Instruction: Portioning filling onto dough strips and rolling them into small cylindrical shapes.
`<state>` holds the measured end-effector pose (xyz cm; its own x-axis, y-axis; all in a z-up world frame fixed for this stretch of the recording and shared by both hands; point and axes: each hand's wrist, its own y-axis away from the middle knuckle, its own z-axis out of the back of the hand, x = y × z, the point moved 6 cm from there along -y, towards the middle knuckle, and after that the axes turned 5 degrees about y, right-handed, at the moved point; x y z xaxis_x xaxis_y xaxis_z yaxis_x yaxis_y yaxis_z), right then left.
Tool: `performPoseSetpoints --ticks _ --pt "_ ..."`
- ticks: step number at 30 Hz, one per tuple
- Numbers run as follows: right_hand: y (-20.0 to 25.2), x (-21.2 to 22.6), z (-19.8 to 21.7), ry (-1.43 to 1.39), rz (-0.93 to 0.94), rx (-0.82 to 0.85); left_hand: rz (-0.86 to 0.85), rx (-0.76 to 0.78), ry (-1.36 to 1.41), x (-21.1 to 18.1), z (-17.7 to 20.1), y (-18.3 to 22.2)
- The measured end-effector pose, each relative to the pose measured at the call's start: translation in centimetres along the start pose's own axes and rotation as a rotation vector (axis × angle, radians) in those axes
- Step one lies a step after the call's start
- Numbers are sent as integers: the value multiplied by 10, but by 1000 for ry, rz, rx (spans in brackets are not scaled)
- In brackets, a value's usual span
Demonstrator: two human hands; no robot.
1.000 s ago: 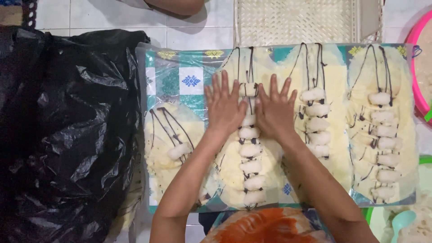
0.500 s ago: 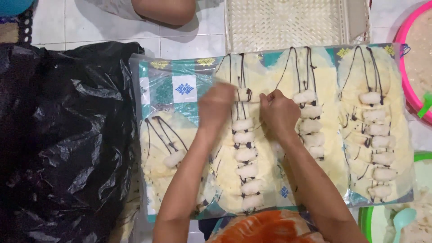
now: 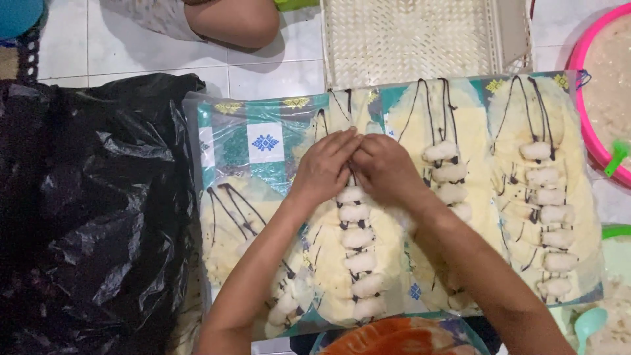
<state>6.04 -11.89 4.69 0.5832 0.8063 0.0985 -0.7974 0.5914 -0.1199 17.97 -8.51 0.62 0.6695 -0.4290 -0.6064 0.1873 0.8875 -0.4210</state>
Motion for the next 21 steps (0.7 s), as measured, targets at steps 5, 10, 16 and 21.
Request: performPoseSetpoints --ticks 5,10,16,21 --pt "3 -88 -47 -396 -344 -95 92 97 -92 15 -3 -6" --pt "-24 -109 -48 -157 -329 -45 32 1 -209 8 5 -8" --pt "-46 -106 -48 30 -159 81 -25 -107 -220 -5 16 -12" --pt "-74 -97 -25 195 -8 224 -179 -238 -320 -20 29 -12"
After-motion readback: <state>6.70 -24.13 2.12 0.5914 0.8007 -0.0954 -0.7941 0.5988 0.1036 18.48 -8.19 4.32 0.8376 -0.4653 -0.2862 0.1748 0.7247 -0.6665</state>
